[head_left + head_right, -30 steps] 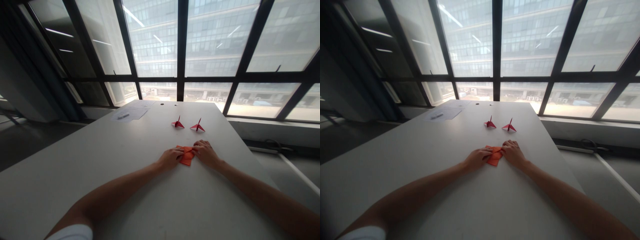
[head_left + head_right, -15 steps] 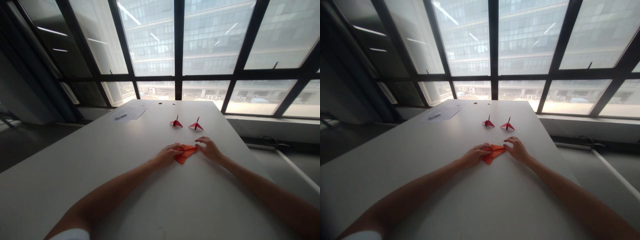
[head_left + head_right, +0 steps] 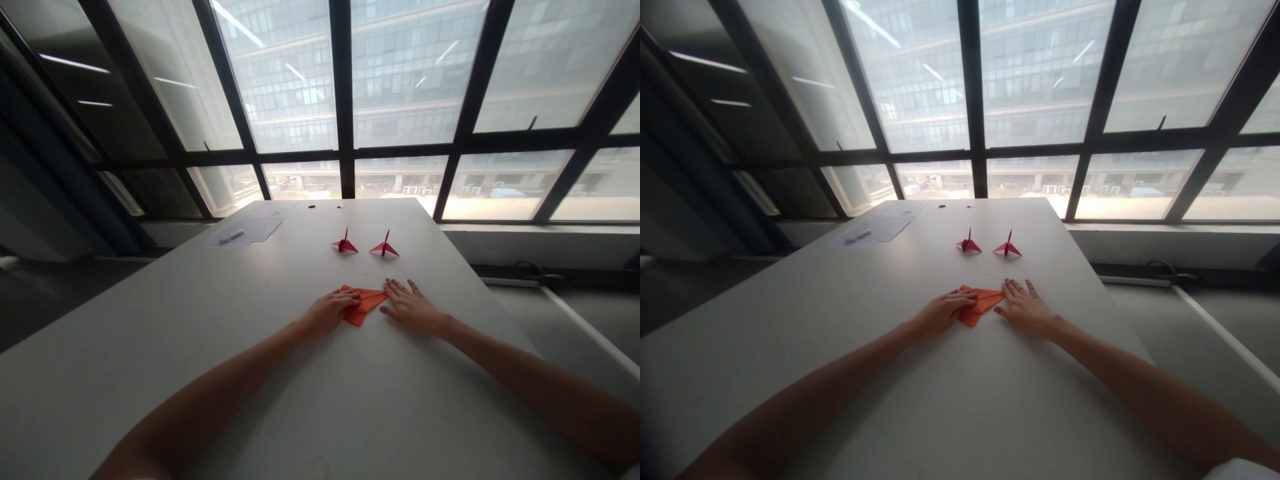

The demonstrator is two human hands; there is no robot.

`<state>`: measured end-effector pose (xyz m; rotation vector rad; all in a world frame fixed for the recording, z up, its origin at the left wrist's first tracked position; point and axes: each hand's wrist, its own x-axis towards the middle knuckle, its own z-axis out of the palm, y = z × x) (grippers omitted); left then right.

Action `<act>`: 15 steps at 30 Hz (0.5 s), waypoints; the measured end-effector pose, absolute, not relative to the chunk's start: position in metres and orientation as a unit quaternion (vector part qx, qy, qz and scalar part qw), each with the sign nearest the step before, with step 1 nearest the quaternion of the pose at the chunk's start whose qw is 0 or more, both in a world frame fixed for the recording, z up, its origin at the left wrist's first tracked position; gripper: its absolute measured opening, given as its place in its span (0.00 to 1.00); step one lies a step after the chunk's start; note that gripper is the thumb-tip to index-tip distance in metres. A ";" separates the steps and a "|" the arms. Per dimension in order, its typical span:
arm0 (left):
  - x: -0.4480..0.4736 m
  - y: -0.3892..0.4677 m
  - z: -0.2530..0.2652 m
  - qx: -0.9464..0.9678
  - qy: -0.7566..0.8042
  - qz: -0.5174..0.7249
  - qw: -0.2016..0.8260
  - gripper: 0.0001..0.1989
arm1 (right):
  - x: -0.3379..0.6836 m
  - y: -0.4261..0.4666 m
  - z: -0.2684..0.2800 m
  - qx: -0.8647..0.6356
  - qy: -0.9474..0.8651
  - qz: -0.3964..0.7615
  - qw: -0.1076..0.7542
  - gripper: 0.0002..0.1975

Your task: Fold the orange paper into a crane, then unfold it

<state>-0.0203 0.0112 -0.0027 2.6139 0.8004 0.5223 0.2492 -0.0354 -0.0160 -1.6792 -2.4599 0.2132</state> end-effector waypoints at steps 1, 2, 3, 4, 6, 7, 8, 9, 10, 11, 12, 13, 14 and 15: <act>-0.020 0.011 -0.003 0.923 0.281 0.189 0.184 0.23 | 0.250 -0.034 -0.018 -0.593 -0.799 0.063 0.081 0.40; -0.020 0.011 -0.003 0.921 0.279 0.194 0.189 0.23 | 0.250 -0.033 -0.019 -0.622 -0.776 0.051 0.090 0.39; -0.020 0.011 -0.003 0.921 0.276 0.197 0.193 0.23 | 0.249 -0.032 -0.020 -0.644 -0.757 0.037 0.107 0.38; -0.020 0.011 -0.003 0.921 0.274 0.199 0.194 0.23 | 0.247 -0.031 -0.020 -0.655 -0.744 0.024 0.130 0.36; -0.020 0.011 -0.003 0.922 0.271 0.198 0.192 0.24 | 0.241 -0.030 -0.020 -0.642 -0.744 0.008 0.184 0.31; -0.020 0.011 -0.003 0.922 0.272 0.200 0.191 0.24 | 0.239 -0.030 -0.020 -0.618 -0.759 0.012 0.206 0.28; -0.019 0.010 -0.003 0.919 0.278 0.205 0.191 0.24 | 0.236 -0.029 -0.019 -0.589 -0.777 0.023 0.220 0.27; -0.019 0.010 -0.003 0.914 0.289 0.213 0.191 0.23 | 0.234 -0.029 -0.018 -0.559 -0.796 0.038 0.228 0.25; -0.018 0.009 -0.002 0.907 0.305 0.222 0.189 0.21 | 0.232 -0.028 -0.018 -0.533 -0.812 0.052 0.233 0.24; -0.017 0.008 -0.001 0.898 0.323 0.233 0.186 0.19 | 0.231 -0.027 -0.018 -0.514 -0.822 0.062 0.238 0.22; -0.016 0.007 0.000 0.891 0.342 0.242 0.178 0.17 | 0.231 -0.026 -0.018 -0.504 -0.826 0.066 0.244 0.20; -0.014 0.006 0.002 0.887 0.356 0.245 0.165 0.16 | 0.230 -0.026 -0.019 -0.501 -0.825 0.064 0.252 0.18; -0.013 0.004 0.003 0.888 0.363 0.241 0.148 0.17 | 0.231 -0.025 -0.019 -0.501 -0.823 0.060 0.261 0.16; -0.012 0.003 0.004 0.894 0.363 0.230 0.129 0.20 | 0.231 -0.025 -0.019 -0.500 -0.821 0.055 0.269 0.14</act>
